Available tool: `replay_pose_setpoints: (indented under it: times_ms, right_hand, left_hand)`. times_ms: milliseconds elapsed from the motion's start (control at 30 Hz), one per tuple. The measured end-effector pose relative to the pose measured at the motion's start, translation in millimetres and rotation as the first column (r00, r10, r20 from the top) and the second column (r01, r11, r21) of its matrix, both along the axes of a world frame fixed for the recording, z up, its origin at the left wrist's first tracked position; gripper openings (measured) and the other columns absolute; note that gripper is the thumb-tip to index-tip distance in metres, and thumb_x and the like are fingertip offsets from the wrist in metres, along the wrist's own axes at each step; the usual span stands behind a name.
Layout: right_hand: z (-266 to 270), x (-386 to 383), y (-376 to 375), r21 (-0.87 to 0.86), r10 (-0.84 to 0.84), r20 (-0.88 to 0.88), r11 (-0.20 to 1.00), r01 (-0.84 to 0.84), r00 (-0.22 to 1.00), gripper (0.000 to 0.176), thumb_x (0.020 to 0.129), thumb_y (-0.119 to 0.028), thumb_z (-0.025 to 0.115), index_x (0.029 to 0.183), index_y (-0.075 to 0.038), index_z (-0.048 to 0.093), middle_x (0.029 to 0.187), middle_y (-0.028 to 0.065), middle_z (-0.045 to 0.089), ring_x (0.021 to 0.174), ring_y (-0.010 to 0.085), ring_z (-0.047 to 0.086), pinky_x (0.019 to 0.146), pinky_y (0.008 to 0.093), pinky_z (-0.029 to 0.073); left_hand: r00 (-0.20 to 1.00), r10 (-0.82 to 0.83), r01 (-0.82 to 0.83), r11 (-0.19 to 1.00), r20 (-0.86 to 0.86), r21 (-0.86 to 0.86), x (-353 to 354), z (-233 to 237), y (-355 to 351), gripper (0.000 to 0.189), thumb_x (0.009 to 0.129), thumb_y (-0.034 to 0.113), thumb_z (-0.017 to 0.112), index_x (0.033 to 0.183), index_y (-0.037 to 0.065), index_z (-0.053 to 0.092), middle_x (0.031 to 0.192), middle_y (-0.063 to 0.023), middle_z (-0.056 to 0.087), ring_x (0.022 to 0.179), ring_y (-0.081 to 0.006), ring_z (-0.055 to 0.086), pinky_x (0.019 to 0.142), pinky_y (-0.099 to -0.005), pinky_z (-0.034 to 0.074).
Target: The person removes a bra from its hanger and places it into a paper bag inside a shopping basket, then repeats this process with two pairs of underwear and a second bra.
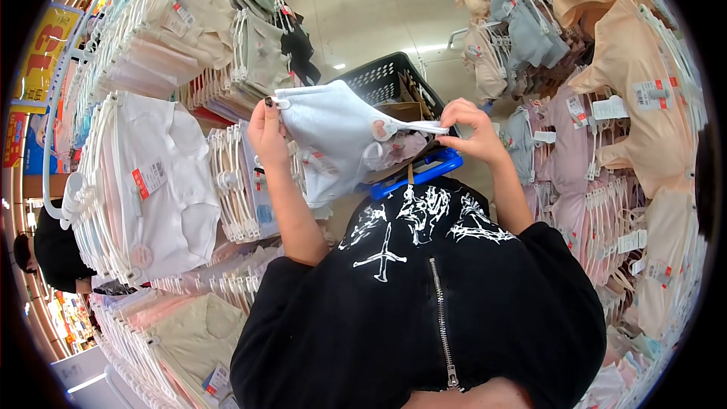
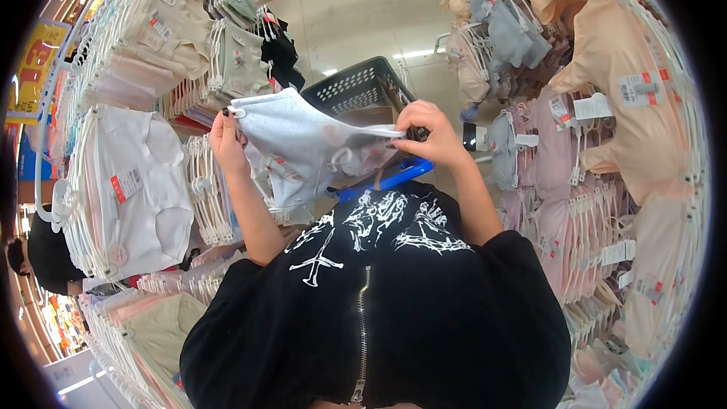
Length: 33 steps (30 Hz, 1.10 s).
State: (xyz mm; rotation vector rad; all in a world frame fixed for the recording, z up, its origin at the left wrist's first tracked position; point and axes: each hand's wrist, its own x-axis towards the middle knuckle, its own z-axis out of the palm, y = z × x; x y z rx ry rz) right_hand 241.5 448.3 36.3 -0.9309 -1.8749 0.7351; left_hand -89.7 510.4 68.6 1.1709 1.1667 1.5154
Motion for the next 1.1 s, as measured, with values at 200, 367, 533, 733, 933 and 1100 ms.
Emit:
replay_pose_setpoints:
  times_ms: [200, 367, 533, 733, 933, 1100]
  right_hand:
    - [-3.5, -3.1, -2.3, -0.133, -0.276, -0.123, 0.957, 0.260, 0.953, 0.012, 0.066, -0.003, 0.063, 0.076, -0.001, 0.057, 0.084, 0.0055, 0.055, 0.082, 0.0155, 0.052, 0.078, 0.0259, 0.038]
    - [33.0, -23.3, 9.9, -0.130, -0.309, -0.222, 0.949, 0.286, 0.925, 0.024, 0.070, -0.005, 0.060, 0.093, 0.000, 0.056, 0.092, 0.0064, 0.056, 0.094, 0.0154, 0.051, 0.085, 0.0269, 0.038]
    - [57.1, -52.6, 15.8, -0.174, -0.020, -0.103, 0.985, 0.001, 0.994, 0.033, 0.070, -0.011, 0.064, 0.101, -0.003, 0.057, 0.096, 0.0083, 0.058, 0.087, 0.0173, 0.055, 0.076, 0.0282, 0.043]
    - [56.2, -65.3, 11.6, -0.184, -0.202, -0.129, 0.967, 0.177, 0.971, 0.023, 0.071, -0.014, 0.065, 0.090, -0.002, 0.062, 0.083, 0.0076, 0.060, 0.074, 0.0158, 0.057, 0.066, 0.0259, 0.044]
    - [52.5, -63.0, 9.5, -0.216, -0.362, -0.124, 0.918, 0.331, 0.924, 0.016, 0.073, -0.012, 0.064, 0.086, -0.002, 0.062, 0.074, 0.0055, 0.061, 0.065, 0.0111, 0.055, 0.059, 0.0233, 0.043]
    - [40.4, -17.5, 14.3, -0.397, -0.494, -0.454, 0.857, 0.328, 0.741, 0.011, 0.076, -0.002, 0.061, 0.086, 0.001, 0.061, 0.075, -0.0005, 0.059, 0.066, 0.0042, 0.051, 0.058, 0.0174, 0.040]
  left_hand:
    - [0.996, -0.068, 0.067, 0.998, -0.056, -0.021, 18.3, 12.2, -8.5, 0.020, 0.087, 0.020, 0.049, 0.090, 0.002, 0.058, 0.058, 0.0086, 0.040, 0.049, -0.0001, 0.031, 0.044, -0.0158, 0.022]
    - [0.882, -0.243, 0.217, 0.970, -0.403, -0.110, 54.4, 25.7, -12.6, 0.014, 0.081, 0.017, 0.055, 0.083, 0.005, 0.049, 0.058, -0.0033, 0.051, 0.053, -0.0084, 0.047, 0.048, -0.0224, 0.036]
    - [0.716, -0.367, 0.447, 0.895, -0.594, -0.014, 99.8, 39.7, -22.2, 0.020, 0.076, 0.017, 0.059, 0.081, 0.001, 0.047, 0.070, -0.0133, 0.054, 0.067, -0.0270, 0.055, 0.058, -0.0330, 0.042]
    - [0.742, -0.470, 0.576, 0.811, -0.479, 0.097, 100.1, 32.7, -14.8, 0.015, 0.075, 0.010, 0.057, 0.077, 0.000, 0.046, 0.086, -0.0100, 0.045, 0.075, -0.0221, 0.048, 0.066, -0.0286, 0.041]
    - [0.797, -0.307, 0.485, 0.839, -0.520, 0.247, 92.1, 23.9, -11.2, 0.009, 0.078, 0.006, 0.047, 0.084, 0.001, 0.052, 0.102, -0.0130, 0.048, 0.090, -0.0250, 0.050, 0.079, -0.0313, 0.040]
    - [0.853, 0.111, 0.186, 0.848, -0.509, 0.497, 49.1, 24.2, 1.4, 0.017, 0.084, 0.010, 0.043, 0.092, 0.003, 0.056, 0.110, -0.0120, 0.051, 0.096, -0.0243, 0.051, 0.082, -0.0320, 0.039]
